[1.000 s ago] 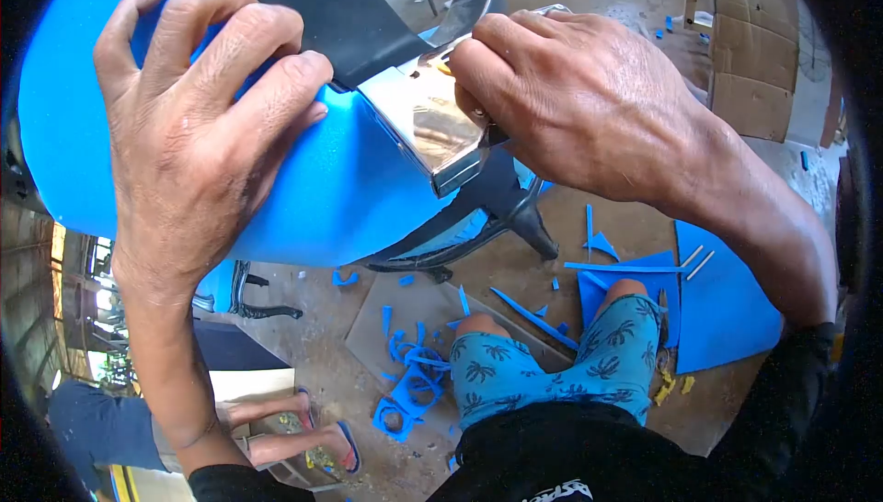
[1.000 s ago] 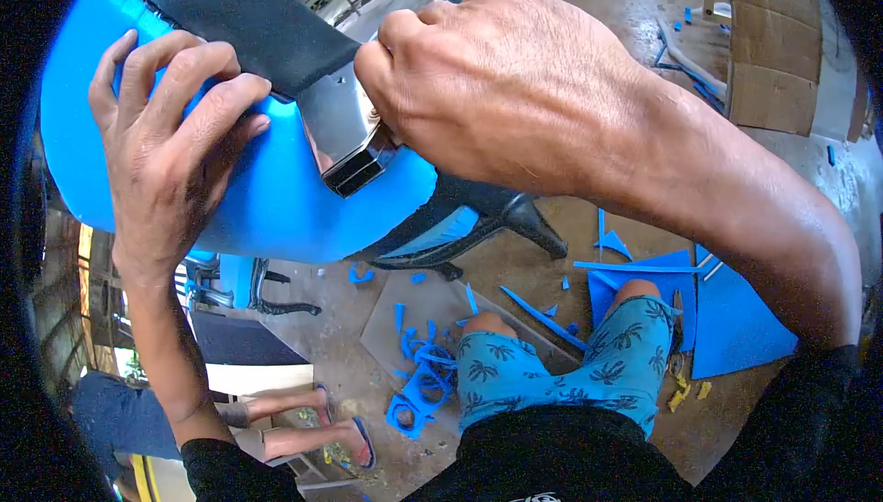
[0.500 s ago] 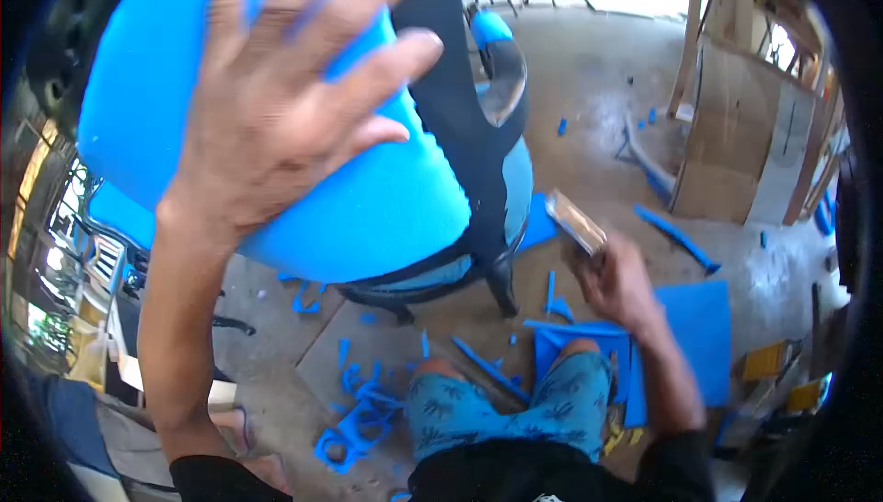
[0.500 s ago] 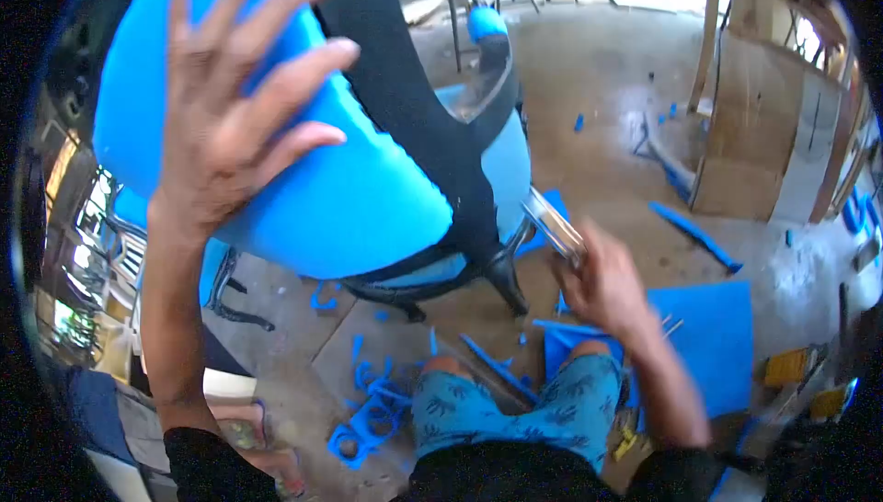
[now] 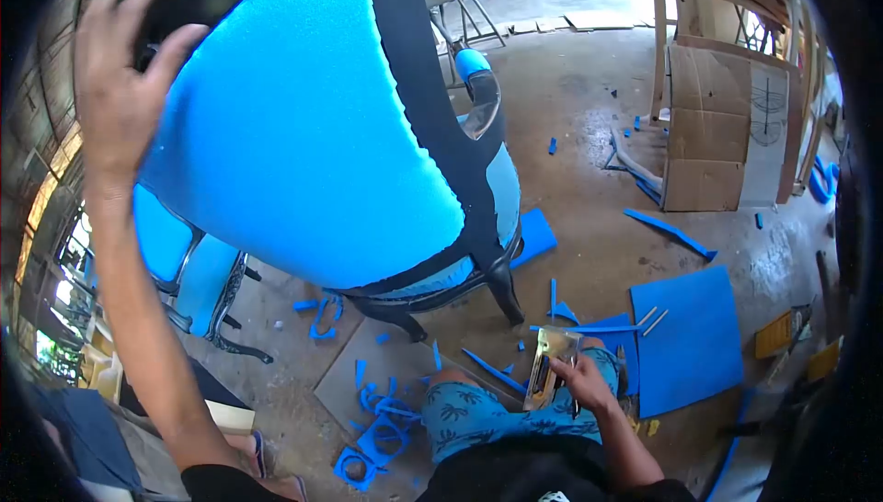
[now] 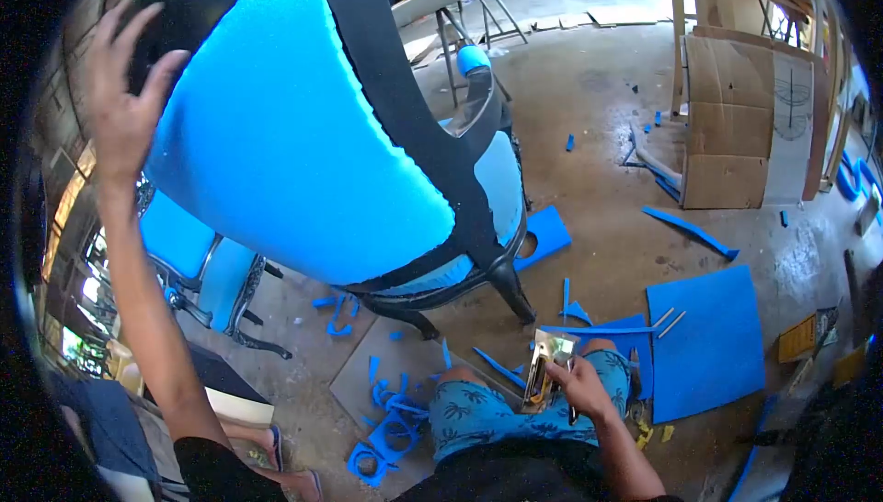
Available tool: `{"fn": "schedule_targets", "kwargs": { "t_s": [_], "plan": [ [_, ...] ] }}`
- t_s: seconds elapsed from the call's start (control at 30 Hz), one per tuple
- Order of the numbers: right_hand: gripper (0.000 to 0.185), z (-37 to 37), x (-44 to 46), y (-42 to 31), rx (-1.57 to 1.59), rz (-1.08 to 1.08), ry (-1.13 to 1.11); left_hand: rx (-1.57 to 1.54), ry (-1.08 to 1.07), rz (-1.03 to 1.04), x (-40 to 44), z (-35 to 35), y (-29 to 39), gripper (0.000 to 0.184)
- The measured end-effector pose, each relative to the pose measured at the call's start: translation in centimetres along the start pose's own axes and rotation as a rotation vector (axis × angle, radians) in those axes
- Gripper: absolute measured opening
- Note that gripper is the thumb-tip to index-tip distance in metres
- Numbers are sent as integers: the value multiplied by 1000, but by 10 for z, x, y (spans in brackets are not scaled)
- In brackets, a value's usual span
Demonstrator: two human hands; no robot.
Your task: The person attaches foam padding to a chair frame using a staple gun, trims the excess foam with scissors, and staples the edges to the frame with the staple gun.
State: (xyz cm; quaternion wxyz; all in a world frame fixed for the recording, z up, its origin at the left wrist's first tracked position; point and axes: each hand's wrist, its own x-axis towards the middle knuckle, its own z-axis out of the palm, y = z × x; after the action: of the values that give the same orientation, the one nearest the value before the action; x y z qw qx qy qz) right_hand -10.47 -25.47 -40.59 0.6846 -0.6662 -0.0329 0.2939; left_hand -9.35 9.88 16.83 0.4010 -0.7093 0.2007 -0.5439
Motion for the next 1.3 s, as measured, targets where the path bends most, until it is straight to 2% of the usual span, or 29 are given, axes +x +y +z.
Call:
{"fn": "schedule_targets", "kwargs": {
  "t_s": [0.07, 0.13, 0.17, 0.2, 0.27, 0.33, 0.47, 0.53, 0.57, 0.63, 0.77, 0.87, 1.0, 1.17, 1.23, 1.3],
  "plan": [
    [27, 3, 2, -19, 5, -99, -40, -44, 6, 151, 18, 6, 50, 45],
    [25, 2, 6, -33, -25, -185, -29, -187, -101, 269, 23, 11, 100, 37],
    [25, -2, 11, -35, -147, -176, -15, -193, -115, 277, 21, 16, 118, 37],
    [25, 1, -1, -73, -151, -229, -24, -262, -197, 336, 18, 21, 133, 33],
    [25, 2, 8, -90, -44, -334, -61, -336, -299, 413, 16, 32, 142, 29],
    [26, -8, 23, -110, -239, -343, -138, -384, -329, 426, 14, 46, 149, 27],
    [24, -14, 32, -203, -608, -758, -123, -320, -411, 522, 7, 64, 158, 18],
    [28, -15, 45, -231, -744, -954, -20, -326, -400, 513, 6, 72, 158, 12],
    [28, -14, 46, -247, -755, -944, -29, -341, -412, 527, 5, 76, 157, 7],
    [31, -9, 44, -280, -944, -974, 54, -326, -474, 574, 16, 64, 159, 10],
    [32, -8, 49, -307, -1080, -975, 64, -320, -408, 627, 6, 82, 158, 11],
    [32, -8, 52, -309, -1083, -939, 92, -487, -468, 548, 7, 78, 159, 11],
    [35, -11, 58, -303, -1041, -979, 95, -456, -488, 633, 0, 84, 165, 13],
    [31, -14, 58, -298, -1058, -909, 40, -492, -576, 581, 8, 77, 172, 10],
    [30, -15, 58, -296, -1052, -906, 39, -431, -537, 566, 3, 75, 177, 5],
    [29, -16, 60, -296, -1048, -904, 36, -357, -498, 567, -1, 77, 180, 9]
  ]
}}
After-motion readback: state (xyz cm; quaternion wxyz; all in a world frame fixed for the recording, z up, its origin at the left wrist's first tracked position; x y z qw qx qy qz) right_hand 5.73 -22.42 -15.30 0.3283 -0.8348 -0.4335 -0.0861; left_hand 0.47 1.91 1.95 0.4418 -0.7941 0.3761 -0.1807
